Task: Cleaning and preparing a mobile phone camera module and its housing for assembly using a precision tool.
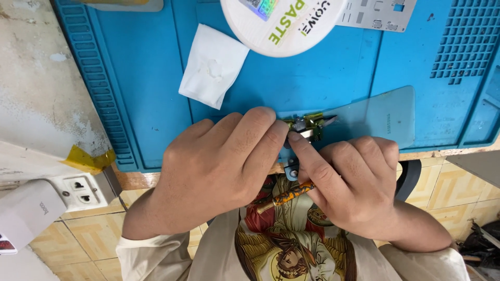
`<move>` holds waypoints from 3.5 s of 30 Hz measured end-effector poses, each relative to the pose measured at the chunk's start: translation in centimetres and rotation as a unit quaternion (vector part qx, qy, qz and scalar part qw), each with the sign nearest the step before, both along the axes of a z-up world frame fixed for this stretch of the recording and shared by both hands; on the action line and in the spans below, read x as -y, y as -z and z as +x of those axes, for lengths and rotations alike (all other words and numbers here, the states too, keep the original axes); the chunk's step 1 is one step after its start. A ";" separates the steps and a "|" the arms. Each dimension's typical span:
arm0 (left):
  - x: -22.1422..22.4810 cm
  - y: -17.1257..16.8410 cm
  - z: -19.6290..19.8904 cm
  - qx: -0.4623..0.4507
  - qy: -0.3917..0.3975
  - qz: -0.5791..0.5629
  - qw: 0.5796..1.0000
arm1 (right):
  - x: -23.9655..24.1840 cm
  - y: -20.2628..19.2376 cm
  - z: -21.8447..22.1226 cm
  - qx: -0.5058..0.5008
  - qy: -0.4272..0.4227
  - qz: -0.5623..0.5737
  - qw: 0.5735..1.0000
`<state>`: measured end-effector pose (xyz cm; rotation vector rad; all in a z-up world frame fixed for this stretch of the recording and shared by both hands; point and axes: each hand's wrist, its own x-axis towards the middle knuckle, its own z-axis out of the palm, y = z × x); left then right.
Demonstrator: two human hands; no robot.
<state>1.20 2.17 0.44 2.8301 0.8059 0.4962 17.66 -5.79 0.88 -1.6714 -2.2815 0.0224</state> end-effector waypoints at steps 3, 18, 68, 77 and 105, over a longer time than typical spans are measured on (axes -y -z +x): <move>-0.1 -0.1 0.1 0.000 -0.004 0.005 1.000 | 0.0 0.0 -0.1 0.001 0.005 0.001 1.000; 0.3 0.1 0.6 0.019 -0.049 -0.036 0.998 | 0.2 -0.1 0.1 -0.007 0.009 -0.020 1.000; 0.3 -1.3 1.1 -0.002 0.029 -0.085 0.996 | 0.5 -0.3 0.6 -0.011 0.032 0.011 0.999; 0.8 -1.2 2.6 0.021 -0.058 -0.081 0.995 | 0.1 -0.3 0.9 0.006 0.021 0.014 1.000; 1.5 -1.0 3.1 0.036 -0.145 -0.113 0.982 | 0.5 -0.3 -0.1 -0.023 0.057 -0.013 0.998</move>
